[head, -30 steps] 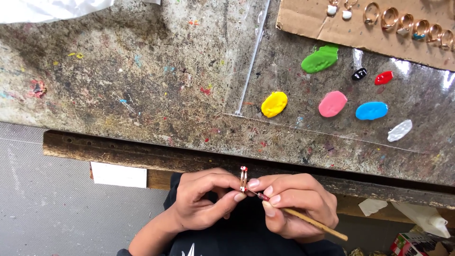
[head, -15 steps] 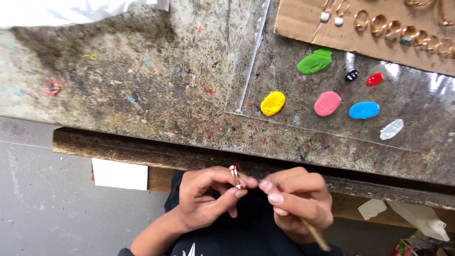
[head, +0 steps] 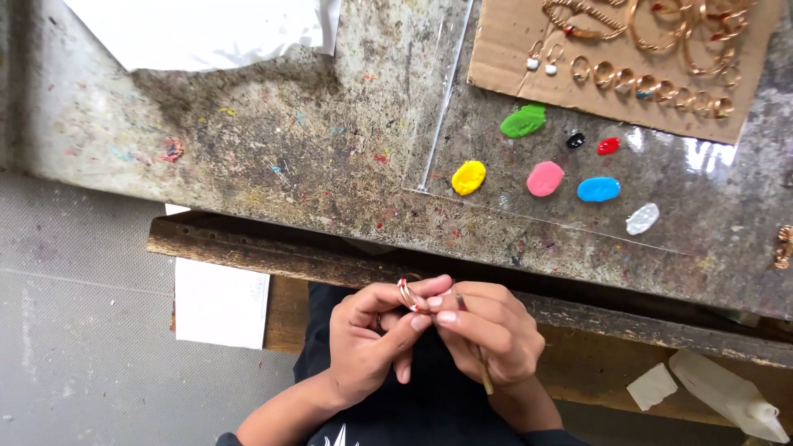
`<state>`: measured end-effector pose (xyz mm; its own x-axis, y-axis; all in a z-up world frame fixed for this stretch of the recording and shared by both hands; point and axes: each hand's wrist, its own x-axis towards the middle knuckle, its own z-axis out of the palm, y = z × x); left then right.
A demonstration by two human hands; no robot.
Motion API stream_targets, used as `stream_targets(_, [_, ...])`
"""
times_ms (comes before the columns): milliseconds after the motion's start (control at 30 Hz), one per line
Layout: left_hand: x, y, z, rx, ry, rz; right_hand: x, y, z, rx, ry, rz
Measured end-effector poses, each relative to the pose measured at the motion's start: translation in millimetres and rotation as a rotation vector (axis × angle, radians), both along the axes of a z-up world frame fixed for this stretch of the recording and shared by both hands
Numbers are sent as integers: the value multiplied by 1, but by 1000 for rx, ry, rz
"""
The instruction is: Painting small details on jewelry components using a fine brush and various colors of paint.
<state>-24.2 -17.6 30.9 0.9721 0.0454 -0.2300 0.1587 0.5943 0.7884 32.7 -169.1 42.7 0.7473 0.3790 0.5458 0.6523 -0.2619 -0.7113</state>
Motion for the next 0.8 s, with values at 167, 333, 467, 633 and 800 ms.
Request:
stream_targets(167, [0, 8, 9, 424, -281, 54, -2, -5, 6, 60, 46, -73])
stream_targets(333, [7, 25, 20, 641, -408, 202, 9, -12, 22, 72, 93, -102])
stream_targets(467, [24, 37, 36, 554, -374, -144, 15, -14, 26, 59, 59, -49])
stream_targets(633, [38, 41, 42, 571, -398, -323, 16, -15, 24, 50, 41, -41])
stream_targets(800, [41, 40, 44, 593, -399, -309, 17, -15, 21, 65, 30, 27])
